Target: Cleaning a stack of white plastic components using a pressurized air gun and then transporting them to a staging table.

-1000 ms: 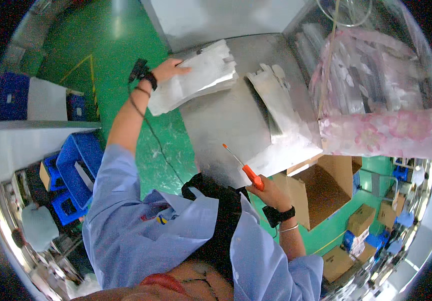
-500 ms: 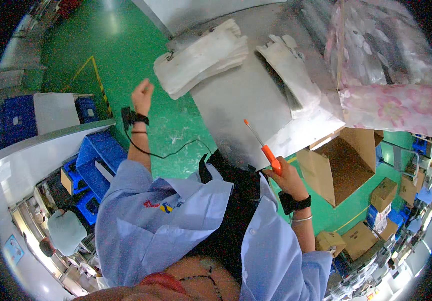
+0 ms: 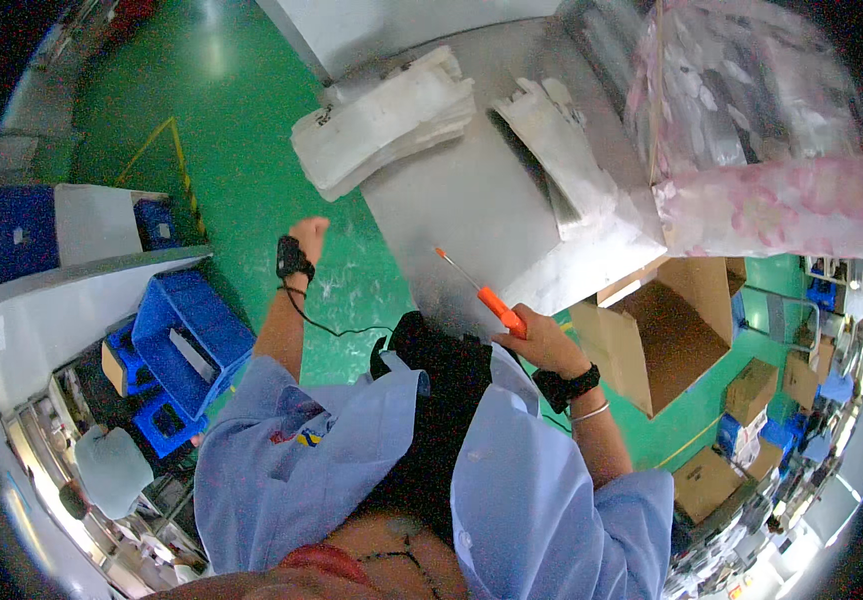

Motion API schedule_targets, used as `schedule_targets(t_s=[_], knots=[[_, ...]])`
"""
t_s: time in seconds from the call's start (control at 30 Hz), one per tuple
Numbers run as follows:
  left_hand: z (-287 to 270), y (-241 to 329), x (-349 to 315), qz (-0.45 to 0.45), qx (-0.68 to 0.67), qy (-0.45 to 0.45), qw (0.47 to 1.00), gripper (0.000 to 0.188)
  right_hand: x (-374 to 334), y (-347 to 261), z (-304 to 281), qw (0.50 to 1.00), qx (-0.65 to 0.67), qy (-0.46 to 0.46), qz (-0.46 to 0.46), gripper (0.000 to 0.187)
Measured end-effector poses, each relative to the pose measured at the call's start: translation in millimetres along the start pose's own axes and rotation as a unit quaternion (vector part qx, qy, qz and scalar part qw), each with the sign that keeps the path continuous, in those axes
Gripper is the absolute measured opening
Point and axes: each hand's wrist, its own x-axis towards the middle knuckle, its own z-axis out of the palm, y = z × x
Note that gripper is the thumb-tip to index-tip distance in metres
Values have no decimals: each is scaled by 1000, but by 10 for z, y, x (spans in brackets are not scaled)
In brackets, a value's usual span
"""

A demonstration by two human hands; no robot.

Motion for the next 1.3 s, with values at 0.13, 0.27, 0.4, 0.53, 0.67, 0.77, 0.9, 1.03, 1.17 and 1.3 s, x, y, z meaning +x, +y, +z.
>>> schedule_targets(t_s=[0.13, 0.27, 0.4, 0.53, 0.67, 0.77, 0.9, 1.03, 1.17, 1.3], knots=[[123, 48, -642, 68, 42, -137, 987, 34, -23, 209, -30, 1000, 8, 0, 11, 45], [-893, 1051, 103, 117, -133, 1, 984, 46, -74, 428, -23, 1000, 17, 20, 16, 46], [-806, 1286, 1699, 16, -106, 54, 993, 43, -261, 503, -39, 998, 17, 41, 52, 47], [-531, 736, 2612, -28, 149, 49, 987, 42, -324, 396, 87, 995, 52, 68, 43, 46], [-158, 1347, 2719, 20, 186, -58, 981, 27, -550, 767, 206, 985, 92, 112, 91, 45], [-634, 1092, 2529, -38, 69, 55, 995, 25, -556, 645, 201, 985, 97, 121, 74, 44], [-1293, 539, 2094, 85, 150, 256, 951, 20, -420, 671, 221, 987, 104, 118, 35, 43], [-1796, 275, 1172, -94, 93, 137, 982, 21, -328, 690, 35, 986, 119, 97, 59, 40], [-1410, -270, -293, -118, 411, 206, 880, 52, -59, 1091, -13, 979, 62, 169, -93, 39], [-646, 1077, -579, -16, 30, -87, 996, 69, 416, 1542, -752, 955, 269, 118, -25, 48]])
